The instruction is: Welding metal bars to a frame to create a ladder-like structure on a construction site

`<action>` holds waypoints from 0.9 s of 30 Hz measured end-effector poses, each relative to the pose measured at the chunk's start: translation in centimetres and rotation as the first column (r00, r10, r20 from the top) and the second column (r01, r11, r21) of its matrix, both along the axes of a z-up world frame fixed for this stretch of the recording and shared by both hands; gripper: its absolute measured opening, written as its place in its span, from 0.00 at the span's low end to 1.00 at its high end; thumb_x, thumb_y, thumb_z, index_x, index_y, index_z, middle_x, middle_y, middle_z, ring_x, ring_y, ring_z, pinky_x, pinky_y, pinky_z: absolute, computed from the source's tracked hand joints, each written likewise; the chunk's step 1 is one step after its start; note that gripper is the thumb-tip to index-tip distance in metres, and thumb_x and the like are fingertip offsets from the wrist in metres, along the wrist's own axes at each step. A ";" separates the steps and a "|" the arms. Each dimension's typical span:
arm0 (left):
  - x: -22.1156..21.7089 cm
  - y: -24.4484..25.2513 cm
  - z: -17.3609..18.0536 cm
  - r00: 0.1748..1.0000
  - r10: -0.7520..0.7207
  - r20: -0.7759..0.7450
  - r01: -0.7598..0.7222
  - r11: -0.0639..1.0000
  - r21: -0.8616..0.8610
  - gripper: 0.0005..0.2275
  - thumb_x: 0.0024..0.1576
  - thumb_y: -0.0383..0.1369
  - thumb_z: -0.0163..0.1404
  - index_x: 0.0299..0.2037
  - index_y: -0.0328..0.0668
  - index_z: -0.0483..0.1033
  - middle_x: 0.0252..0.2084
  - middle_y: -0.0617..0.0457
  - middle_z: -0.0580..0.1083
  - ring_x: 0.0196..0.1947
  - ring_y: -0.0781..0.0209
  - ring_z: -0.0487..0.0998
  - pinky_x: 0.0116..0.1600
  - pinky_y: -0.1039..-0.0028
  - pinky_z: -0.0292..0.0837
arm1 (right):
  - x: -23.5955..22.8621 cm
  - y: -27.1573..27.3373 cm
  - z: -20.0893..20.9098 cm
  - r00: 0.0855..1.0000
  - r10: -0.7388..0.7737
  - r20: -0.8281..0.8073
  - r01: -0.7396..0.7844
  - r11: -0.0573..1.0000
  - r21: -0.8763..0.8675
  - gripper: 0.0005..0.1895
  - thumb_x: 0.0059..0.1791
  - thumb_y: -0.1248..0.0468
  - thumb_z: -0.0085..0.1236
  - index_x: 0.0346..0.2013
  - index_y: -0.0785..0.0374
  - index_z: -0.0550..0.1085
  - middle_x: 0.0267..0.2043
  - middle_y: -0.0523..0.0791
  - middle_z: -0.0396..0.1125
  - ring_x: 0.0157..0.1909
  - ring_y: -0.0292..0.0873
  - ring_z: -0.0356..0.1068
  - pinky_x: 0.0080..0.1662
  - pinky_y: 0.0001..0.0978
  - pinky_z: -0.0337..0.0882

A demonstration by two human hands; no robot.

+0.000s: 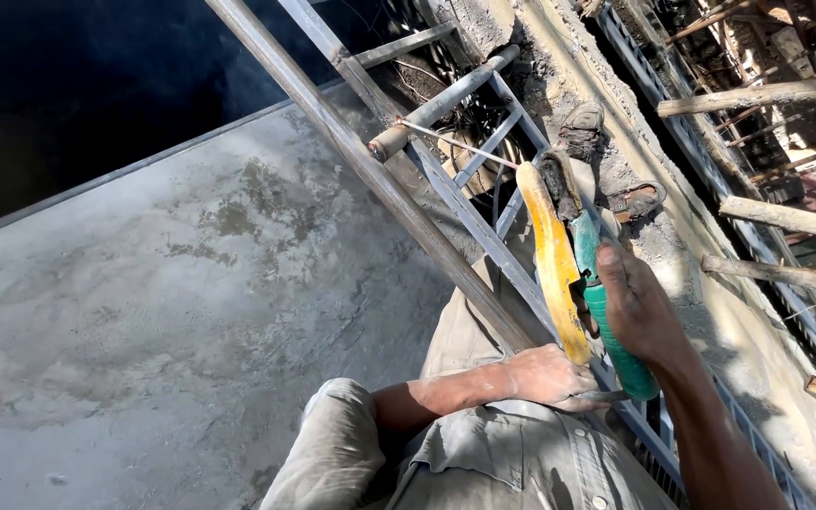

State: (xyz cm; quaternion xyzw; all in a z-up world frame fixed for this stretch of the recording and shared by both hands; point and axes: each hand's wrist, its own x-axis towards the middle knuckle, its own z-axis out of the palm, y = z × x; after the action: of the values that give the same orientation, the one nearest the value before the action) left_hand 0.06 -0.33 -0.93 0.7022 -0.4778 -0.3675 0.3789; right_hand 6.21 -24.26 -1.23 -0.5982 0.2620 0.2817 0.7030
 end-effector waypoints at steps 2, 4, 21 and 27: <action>-1.1 0.4 -0.6 0.998 -0.015 -0.055 0.016 0.999 0.028 0.20 0.73 0.54 0.48 0.30 0.57 0.72 0.29 0.58 0.77 0.36 0.53 0.87 0.39 0.61 0.86 | 0.4 0.0 0.6 1.000 0.011 -0.006 -0.011 1.000 -0.003 0.46 0.73 0.40 0.28 0.81 0.82 0.67 0.64 0.84 0.69 0.68 0.93 0.67 0.65 0.98 0.65; 2.7 -1.9 3.0 1.000 -0.012 -0.021 0.013 1.000 0.011 0.20 0.74 0.52 0.47 0.30 0.56 0.71 0.29 0.57 0.77 0.36 0.54 0.87 0.39 0.62 0.85 | 0.4 0.0 0.7 1.000 0.010 -0.006 -0.010 1.000 -0.002 0.46 0.72 0.40 0.29 0.81 0.82 0.68 0.66 0.85 0.67 0.70 0.94 0.64 0.67 0.99 0.63; -1.3 1.1 -0.5 1.000 -0.010 0.007 0.009 0.997 0.078 0.19 0.73 0.55 0.48 0.30 0.63 0.71 0.29 0.66 0.76 0.36 0.63 0.87 0.40 0.68 0.86 | -2.6 0.1 -2.9 0.999 -0.048 -0.014 0.048 0.999 -0.003 0.44 0.76 0.38 0.24 0.37 0.63 0.77 0.22 0.56 0.67 0.24 0.56 0.69 0.40 0.64 0.74; -0.8 0.7 -0.3 1.000 -0.023 0.021 0.021 0.997 0.071 0.21 0.75 0.56 0.45 0.31 0.60 0.71 0.30 0.62 0.77 0.39 0.59 0.88 0.41 0.66 0.86 | 0.1 0.0 -0.6 0.999 -0.051 0.003 0.051 0.998 0.024 0.43 0.75 0.41 0.28 0.53 0.77 0.80 0.25 0.65 0.67 0.32 0.70 0.73 0.42 0.69 0.74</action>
State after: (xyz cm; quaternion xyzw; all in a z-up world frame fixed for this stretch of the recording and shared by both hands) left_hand -0.70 0.33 -1.24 0.7138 -0.4762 -0.3808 0.3446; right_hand 6.31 -24.29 -1.84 -0.5834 0.2727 0.2655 0.7175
